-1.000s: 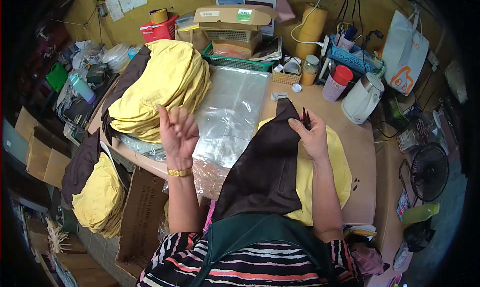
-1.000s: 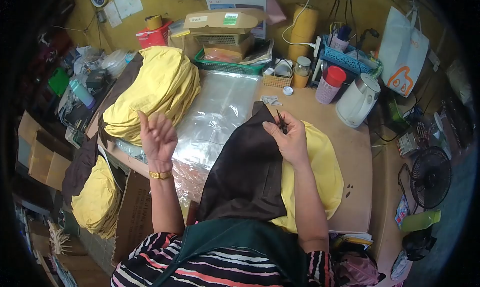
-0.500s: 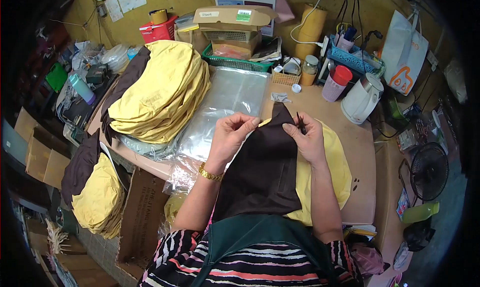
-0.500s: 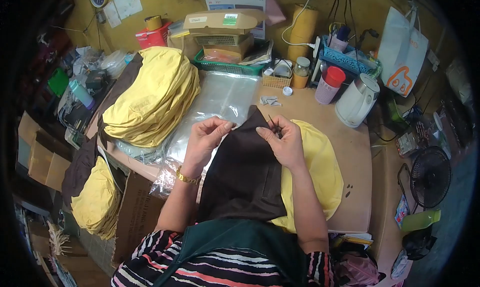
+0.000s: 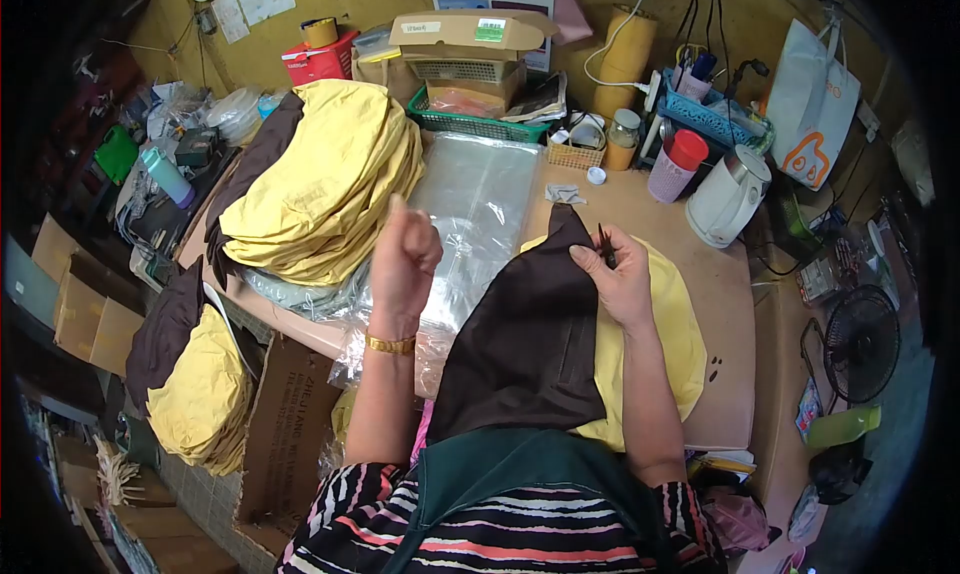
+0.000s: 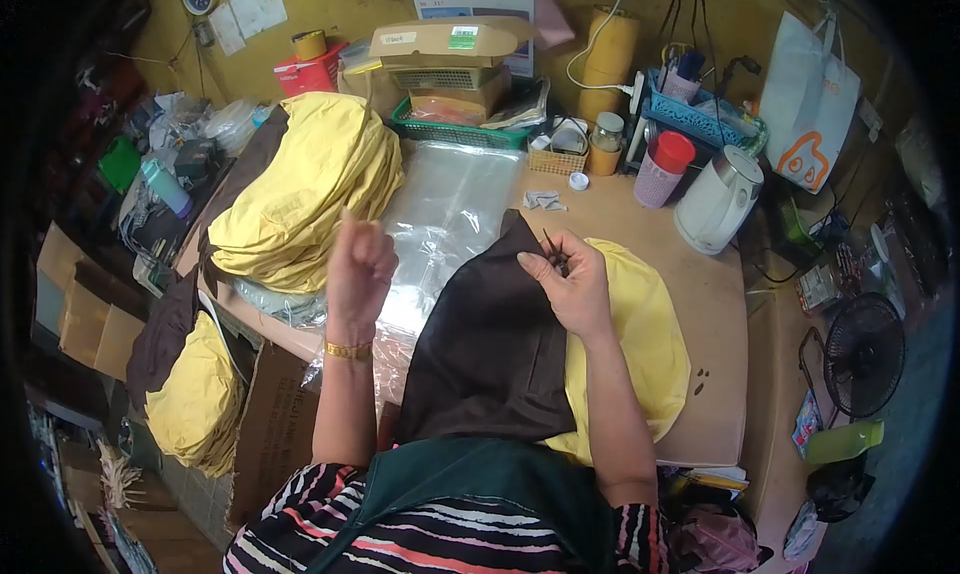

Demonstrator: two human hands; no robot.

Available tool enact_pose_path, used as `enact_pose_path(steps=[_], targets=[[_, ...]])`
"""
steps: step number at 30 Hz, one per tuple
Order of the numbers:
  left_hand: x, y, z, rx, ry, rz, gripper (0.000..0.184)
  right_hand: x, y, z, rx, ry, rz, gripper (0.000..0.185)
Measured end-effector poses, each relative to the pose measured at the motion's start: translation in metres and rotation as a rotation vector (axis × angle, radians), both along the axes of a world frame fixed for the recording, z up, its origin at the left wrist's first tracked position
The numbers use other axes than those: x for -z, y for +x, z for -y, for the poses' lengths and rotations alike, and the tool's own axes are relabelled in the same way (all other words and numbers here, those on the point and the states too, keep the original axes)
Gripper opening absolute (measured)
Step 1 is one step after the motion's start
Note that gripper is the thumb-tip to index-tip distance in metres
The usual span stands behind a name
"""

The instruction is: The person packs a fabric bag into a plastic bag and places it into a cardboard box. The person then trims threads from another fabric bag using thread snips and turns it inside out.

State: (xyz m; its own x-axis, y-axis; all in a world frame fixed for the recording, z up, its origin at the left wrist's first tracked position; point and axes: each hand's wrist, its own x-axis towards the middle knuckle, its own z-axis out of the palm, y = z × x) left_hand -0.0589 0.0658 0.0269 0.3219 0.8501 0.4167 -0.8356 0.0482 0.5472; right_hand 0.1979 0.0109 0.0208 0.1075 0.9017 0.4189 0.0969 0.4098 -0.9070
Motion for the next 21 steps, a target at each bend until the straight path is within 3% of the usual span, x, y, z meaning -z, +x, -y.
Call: enact_pose_path(steps=[1, 3, 6, 10, 13, 18, 21], targets=[[-0.001, 0.005, 0.005, -0.002, 0.003, -0.001, 0.030, 0.000, -0.001, -0.001, -0.002, 0.003, -0.001, 0.023], [-0.006, 0.026, 0.023, -0.462, 0.135, -0.842, 0.024, 0.001, -0.003, 0.000, -0.011, -0.032, 0.013, 0.023], [0.003, 0.036, 0.023, -0.365, 0.201, -0.962, 0.019, 0.001, -0.005, -0.001, -0.025, -0.022, 0.025, 0.023], [0.010, 0.038, 0.018, -0.340, 0.204, -0.917, 0.013, 0.002, -0.003, -0.001, -0.023, -0.029, 0.044, 0.023], [0.009, 0.040, 0.021, -0.441, 0.233, -0.967, 0.011, 0.003, -0.003, 0.000, -0.020, -0.036, 0.063, 0.023], [-0.010, 0.042, 0.037, -0.829, 0.577, -1.245, 0.007, 0.000, -0.007, 0.002, -0.034, -0.037, 0.029, 0.023], [-0.008, 0.041, 0.038, -0.871, 0.552, -1.184, 0.009, 0.001, -0.006, 0.001, -0.025, -0.036, 0.030, 0.023]])
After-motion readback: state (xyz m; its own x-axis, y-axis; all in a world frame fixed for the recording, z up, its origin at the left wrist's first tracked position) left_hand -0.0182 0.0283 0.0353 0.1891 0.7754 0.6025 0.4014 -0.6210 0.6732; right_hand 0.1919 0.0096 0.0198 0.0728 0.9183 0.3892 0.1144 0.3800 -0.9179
